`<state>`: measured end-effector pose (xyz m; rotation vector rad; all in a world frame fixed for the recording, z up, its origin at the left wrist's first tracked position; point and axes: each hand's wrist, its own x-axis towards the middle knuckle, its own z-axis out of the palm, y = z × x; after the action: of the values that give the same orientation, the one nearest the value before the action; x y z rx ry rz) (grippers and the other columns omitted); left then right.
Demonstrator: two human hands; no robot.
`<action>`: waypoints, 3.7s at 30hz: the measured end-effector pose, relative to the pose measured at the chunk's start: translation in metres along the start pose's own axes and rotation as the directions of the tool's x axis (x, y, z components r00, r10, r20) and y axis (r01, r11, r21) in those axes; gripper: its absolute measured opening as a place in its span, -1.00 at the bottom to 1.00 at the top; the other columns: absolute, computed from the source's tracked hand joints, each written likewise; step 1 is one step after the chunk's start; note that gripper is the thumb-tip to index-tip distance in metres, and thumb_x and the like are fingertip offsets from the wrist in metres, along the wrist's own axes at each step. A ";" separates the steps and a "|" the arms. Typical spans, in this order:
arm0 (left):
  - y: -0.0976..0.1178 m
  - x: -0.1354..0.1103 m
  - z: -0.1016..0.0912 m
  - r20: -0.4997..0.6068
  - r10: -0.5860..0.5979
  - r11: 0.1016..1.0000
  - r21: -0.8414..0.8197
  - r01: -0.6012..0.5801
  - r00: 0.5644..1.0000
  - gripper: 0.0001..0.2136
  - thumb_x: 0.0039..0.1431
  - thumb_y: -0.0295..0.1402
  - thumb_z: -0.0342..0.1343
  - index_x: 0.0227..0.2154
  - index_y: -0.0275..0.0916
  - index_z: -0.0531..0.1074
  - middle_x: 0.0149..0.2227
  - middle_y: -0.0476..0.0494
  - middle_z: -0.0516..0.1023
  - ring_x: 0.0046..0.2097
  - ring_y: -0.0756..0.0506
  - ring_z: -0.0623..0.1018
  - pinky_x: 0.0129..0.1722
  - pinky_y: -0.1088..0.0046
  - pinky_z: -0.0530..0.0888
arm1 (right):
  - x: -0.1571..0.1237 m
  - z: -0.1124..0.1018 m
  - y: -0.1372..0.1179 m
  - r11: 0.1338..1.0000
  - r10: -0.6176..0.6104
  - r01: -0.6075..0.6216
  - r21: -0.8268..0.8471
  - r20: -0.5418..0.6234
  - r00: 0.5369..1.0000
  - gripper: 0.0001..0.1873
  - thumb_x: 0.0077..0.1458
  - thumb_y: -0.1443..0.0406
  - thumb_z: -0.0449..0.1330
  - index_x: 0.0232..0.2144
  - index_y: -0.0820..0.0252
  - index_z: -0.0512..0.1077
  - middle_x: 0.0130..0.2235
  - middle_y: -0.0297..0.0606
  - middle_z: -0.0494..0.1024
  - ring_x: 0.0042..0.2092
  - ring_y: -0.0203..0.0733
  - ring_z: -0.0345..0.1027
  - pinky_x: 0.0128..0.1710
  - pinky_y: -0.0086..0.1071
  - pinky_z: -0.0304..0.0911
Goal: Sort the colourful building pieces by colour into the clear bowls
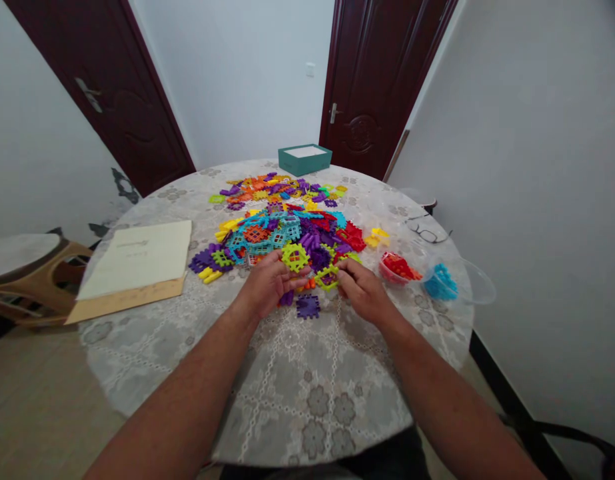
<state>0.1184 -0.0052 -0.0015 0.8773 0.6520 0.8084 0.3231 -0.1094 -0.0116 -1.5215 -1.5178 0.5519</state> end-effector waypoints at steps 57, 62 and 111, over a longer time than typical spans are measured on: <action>-0.005 -0.010 0.008 0.188 -0.090 0.993 -0.058 0.103 0.978 -0.58 0.04 -0.59 0.19 0.01 -0.32 0.51 0.14 -0.36 0.59 0.07 -0.21 0.64 0.09 0.23 0.61 | 0.000 0.012 0.000 0.916 -0.371 0.314 -0.250 -0.229 0.900 -0.67 0.38 0.27 0.11 0.11 0.04 0.53 0.04 -0.10 0.51 0.11 -0.04 0.40 0.17 -0.11 0.34; -0.010 -0.011 0.010 0.167 -0.075 0.997 0.015 0.073 0.983 -0.69 0.13 -0.47 0.33 -0.04 -0.28 0.54 0.08 -0.29 0.61 0.03 -0.14 0.63 -0.04 0.39 0.63 | -0.005 0.028 -0.007 0.848 -0.443 0.425 -0.316 0.018 0.896 -0.58 0.37 0.37 0.05 0.20 0.06 0.45 0.10 -0.05 0.48 0.16 0.00 0.36 0.21 -0.04 0.35; -0.003 -0.009 0.007 0.181 -0.158 0.984 0.116 0.139 0.971 -0.72 0.35 -0.34 0.20 0.07 -0.24 0.40 0.00 -0.33 0.62 -0.20 -0.18 0.74 -0.36 0.39 0.69 | -0.003 0.012 -0.006 0.895 -0.430 0.365 -0.257 -0.282 0.858 -0.93 0.30 0.37 0.18 -0.20 0.10 0.41 -0.18 -0.21 0.46 -0.10 -0.12 0.38 -0.09 -0.25 0.36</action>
<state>0.1195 -0.0167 0.0007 0.9733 0.5869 0.5526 0.3093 -0.1095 -0.0139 -1.3032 -1.5886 -0.1001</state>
